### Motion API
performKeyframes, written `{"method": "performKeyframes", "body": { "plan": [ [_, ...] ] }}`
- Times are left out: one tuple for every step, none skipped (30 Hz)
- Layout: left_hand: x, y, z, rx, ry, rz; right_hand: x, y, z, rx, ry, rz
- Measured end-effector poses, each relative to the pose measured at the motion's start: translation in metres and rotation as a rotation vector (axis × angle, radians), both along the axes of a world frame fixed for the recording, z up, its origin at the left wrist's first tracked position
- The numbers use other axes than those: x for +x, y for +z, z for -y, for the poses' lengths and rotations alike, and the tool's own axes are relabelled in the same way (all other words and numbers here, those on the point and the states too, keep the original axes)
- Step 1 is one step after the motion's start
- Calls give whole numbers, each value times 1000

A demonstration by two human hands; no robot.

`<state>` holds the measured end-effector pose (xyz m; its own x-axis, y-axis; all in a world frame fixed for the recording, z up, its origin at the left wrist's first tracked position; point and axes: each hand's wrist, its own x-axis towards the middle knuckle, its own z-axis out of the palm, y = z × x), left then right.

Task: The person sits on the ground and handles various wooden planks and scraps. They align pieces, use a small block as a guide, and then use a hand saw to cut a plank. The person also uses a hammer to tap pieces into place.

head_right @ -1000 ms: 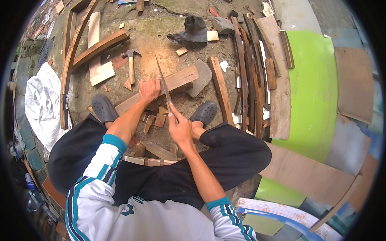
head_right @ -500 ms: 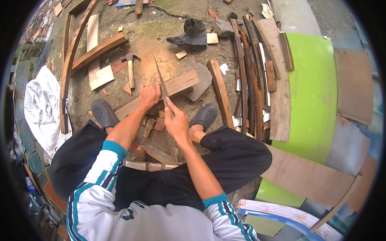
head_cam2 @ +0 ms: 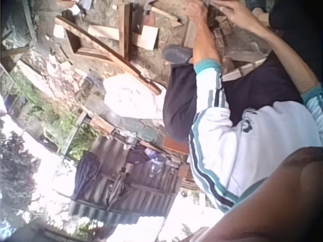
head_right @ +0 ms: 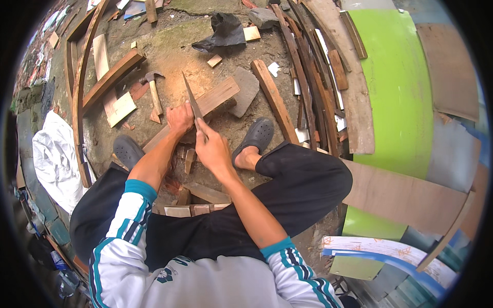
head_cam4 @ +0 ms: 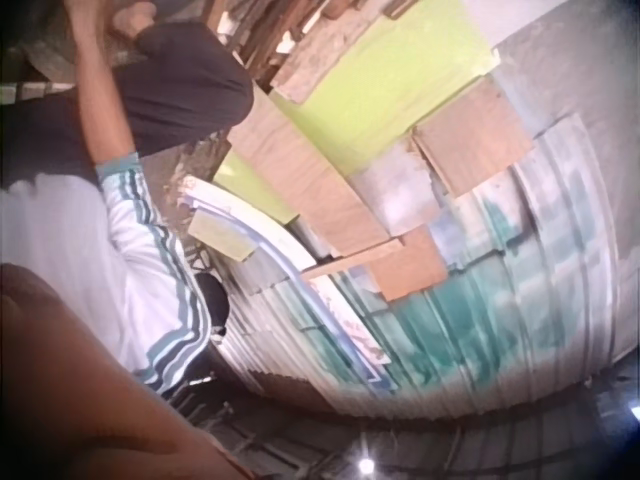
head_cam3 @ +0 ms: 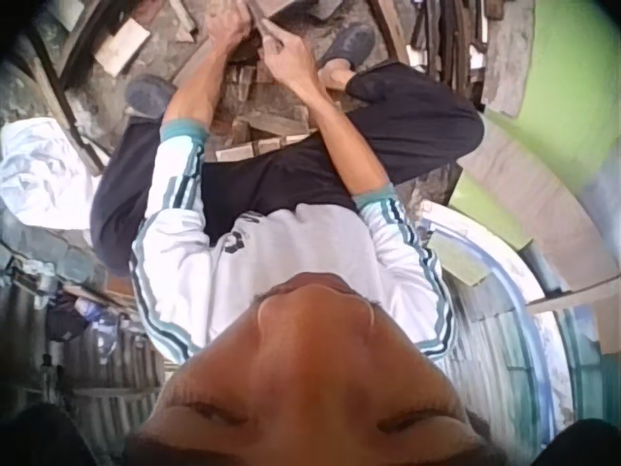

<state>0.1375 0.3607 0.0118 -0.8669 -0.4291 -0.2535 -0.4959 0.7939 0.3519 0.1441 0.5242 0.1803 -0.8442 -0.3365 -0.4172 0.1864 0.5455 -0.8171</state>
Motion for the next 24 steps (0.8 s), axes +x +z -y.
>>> {"method": "performKeyframes", "body": {
  "plan": [
    [1, 0, 4, -6, 22, 35, 19, 17, -23, -23, 32, -23],
    [5, 0, 4, -5, 52, -71, 39, 35, -47, -46, 63, -36],
    [7, 2, 6, 2, 56, -52, 55, 63, -67, -10, 75, 26],
    [5, 4, 4, 13, 47, -37, 62, 81, -80, 31, 74, 84],
    [4, 5, 4, 22, 41, -21, 60, 79, -79, 10, 73, 60],
    [4, 5, 7, 24, 54, -47, 54, 74, -75, -12, 76, 36],
    [8, 6, 10, 27, 74, -72, 50, 69, -69, -33, 86, 14],
    [9, 8, 7, 36, 73, -103, 33, 40, -48, -78, 50, -19],
    [2, 11, 2, 29, 44, -86, 8, 5, -25, -92, 24, -45],
    [-3, 11, -4, 19, 12, -69, -18, -20, -5, -107, -5, -71],
    [-8, 10, -4, -3, -1, -50, -39, -24, 13, -36, -36, -24],
    [-11, 8, -3, -25, -7, -59, -44, -20, 20, 40, -10, -18],
    [-4, 6, -3, -38, -6, -52, -30, -21, 13, 5, 1, -11],
    [0, 5, -3, -48, -1, -51, -9, -16, -1, -27, 15, -11],
    [-5, 6, 3, -24, 6, -54, 3, -10, -11, -74, 33, -30],
    [-5, 6, 9, -1, 22, -55, 20, 3, -27, -100, 58, -68],
    [4, 5, 9, 31, 36, -35, 43, 26, -50, -119, 81, -85],
    [8, 8, 6, 49, 81, -104, 60, 62, -68, -83, 76, 0],
    [7, 9, 4, 63, 83, -103, 65, 85, -77, -52, 58, 74],
    [8, 10, 3, 75, 87, -101, 63, 84, -76, -55, 56, 84],
    [9, 10, 4, 87, 94, -98, 58, 80, -72, -60, 56, 96],
    [10, 5, 6, 40, 108, -141, 53, 74, -68, -65, 59, 108],
    [10, 8, 6, 54, 104, -133, 39, 43, -50, -81, 70, 55],
    [4, 12, 1, 71, 80, -131, 16, 7, -25, -94, 63, -7]
  ]
}}
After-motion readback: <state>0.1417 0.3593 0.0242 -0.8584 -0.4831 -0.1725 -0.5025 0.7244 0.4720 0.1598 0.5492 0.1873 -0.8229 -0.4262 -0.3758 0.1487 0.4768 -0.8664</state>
